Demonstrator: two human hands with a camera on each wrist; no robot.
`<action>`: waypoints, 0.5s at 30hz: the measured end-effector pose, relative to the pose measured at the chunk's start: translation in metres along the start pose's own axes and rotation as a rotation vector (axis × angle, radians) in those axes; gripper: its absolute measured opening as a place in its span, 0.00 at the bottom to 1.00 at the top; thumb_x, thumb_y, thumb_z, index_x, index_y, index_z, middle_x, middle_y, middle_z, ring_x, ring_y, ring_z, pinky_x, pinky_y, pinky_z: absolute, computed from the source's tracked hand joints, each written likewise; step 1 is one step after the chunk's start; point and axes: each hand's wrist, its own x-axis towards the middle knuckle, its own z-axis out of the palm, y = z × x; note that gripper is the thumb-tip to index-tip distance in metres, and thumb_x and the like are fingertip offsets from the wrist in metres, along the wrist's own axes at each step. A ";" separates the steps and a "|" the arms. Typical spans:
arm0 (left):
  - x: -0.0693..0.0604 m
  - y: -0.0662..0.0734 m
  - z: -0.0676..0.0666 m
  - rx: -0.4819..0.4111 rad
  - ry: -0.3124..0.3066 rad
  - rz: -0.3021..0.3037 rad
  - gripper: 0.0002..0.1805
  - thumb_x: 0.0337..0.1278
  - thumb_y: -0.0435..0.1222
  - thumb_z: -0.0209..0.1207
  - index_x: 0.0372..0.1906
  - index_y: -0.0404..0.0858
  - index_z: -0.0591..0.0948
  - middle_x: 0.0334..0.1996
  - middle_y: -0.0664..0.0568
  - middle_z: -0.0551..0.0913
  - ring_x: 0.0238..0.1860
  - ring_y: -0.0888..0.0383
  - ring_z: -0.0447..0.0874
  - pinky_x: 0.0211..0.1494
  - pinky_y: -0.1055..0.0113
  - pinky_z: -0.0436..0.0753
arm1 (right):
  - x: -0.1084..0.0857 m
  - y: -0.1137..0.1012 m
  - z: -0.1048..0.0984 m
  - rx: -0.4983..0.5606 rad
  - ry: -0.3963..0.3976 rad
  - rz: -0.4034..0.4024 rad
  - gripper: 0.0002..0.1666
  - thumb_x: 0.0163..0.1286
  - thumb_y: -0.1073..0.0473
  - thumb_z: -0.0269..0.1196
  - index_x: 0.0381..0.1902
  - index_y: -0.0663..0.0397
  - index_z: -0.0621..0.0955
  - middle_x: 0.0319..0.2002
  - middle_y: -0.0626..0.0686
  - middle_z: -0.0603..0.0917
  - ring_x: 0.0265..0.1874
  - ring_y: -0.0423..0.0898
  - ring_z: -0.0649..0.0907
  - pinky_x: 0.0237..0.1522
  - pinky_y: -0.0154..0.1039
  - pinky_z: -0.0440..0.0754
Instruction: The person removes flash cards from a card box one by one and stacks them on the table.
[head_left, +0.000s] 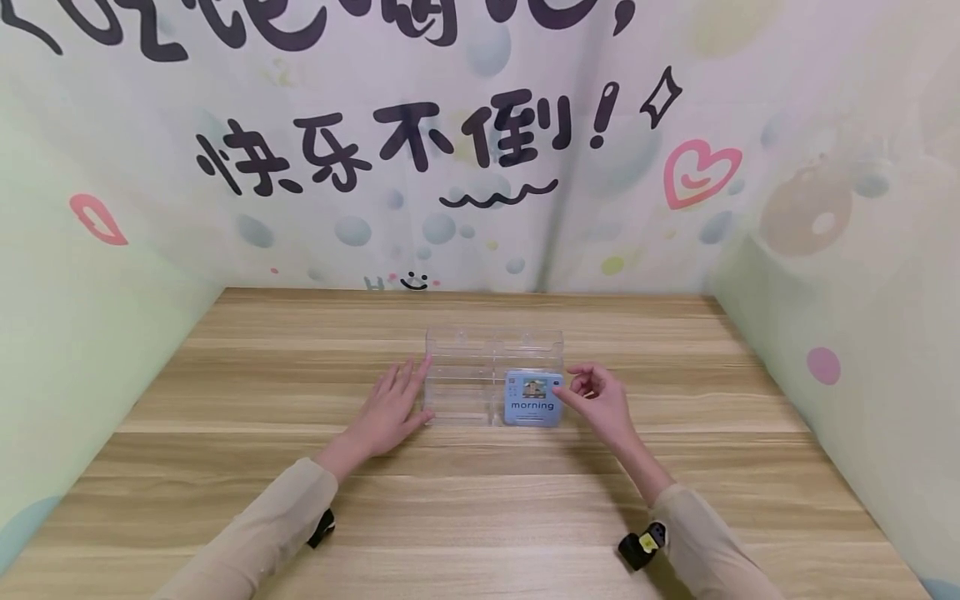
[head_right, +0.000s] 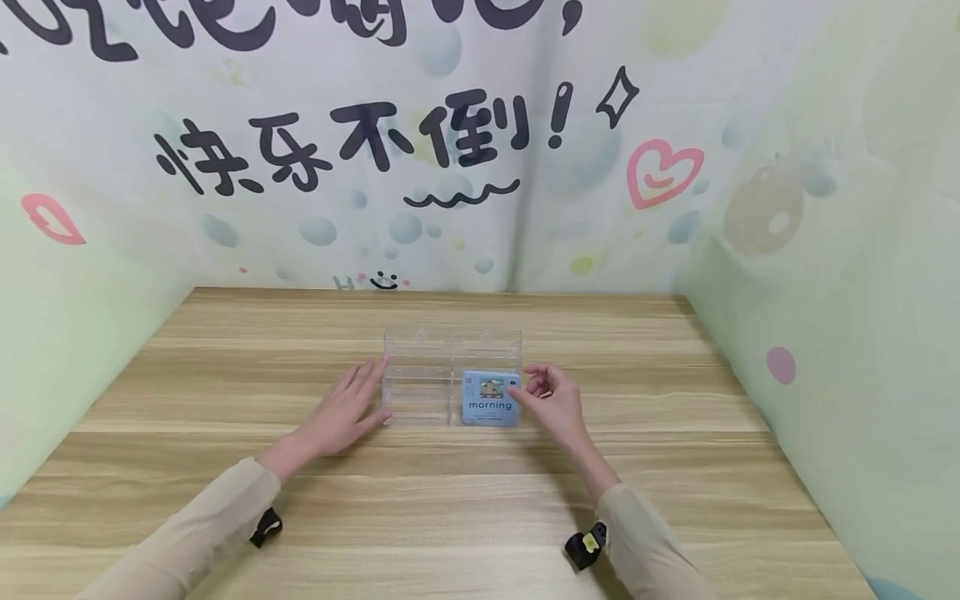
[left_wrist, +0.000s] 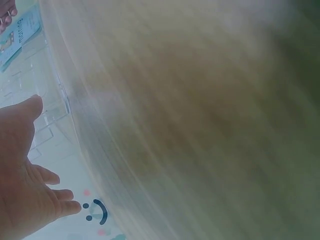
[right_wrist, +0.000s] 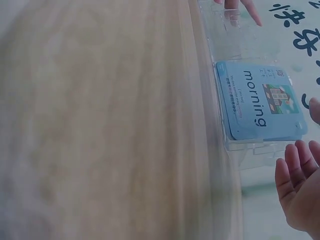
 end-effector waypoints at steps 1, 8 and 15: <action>0.000 0.000 0.000 -0.002 -0.001 0.000 0.44 0.60 0.46 0.54 0.72 0.43 0.41 0.66 0.30 0.53 0.65 0.31 0.48 0.64 0.39 0.51 | 0.002 0.004 0.000 0.002 0.006 0.010 0.20 0.51 0.68 0.68 0.41 0.72 0.76 0.24 0.50 0.75 0.23 0.37 0.73 0.26 0.25 0.72; 0.000 0.000 -0.001 -0.005 -0.006 -0.003 0.44 0.60 0.46 0.54 0.72 0.43 0.41 0.66 0.30 0.53 0.65 0.32 0.48 0.64 0.39 0.51 | 0.008 0.019 0.004 0.025 0.052 0.043 0.17 0.50 0.66 0.69 0.36 0.69 0.77 0.25 0.48 0.77 0.25 0.36 0.74 0.28 0.26 0.73; 0.001 0.000 -0.001 -0.003 -0.009 -0.001 0.44 0.60 0.46 0.54 0.72 0.42 0.41 0.66 0.31 0.53 0.65 0.32 0.48 0.64 0.39 0.51 | 0.004 0.003 0.009 0.065 0.078 0.016 0.15 0.50 0.74 0.67 0.35 0.77 0.75 0.25 0.54 0.78 0.24 0.36 0.74 0.29 0.25 0.73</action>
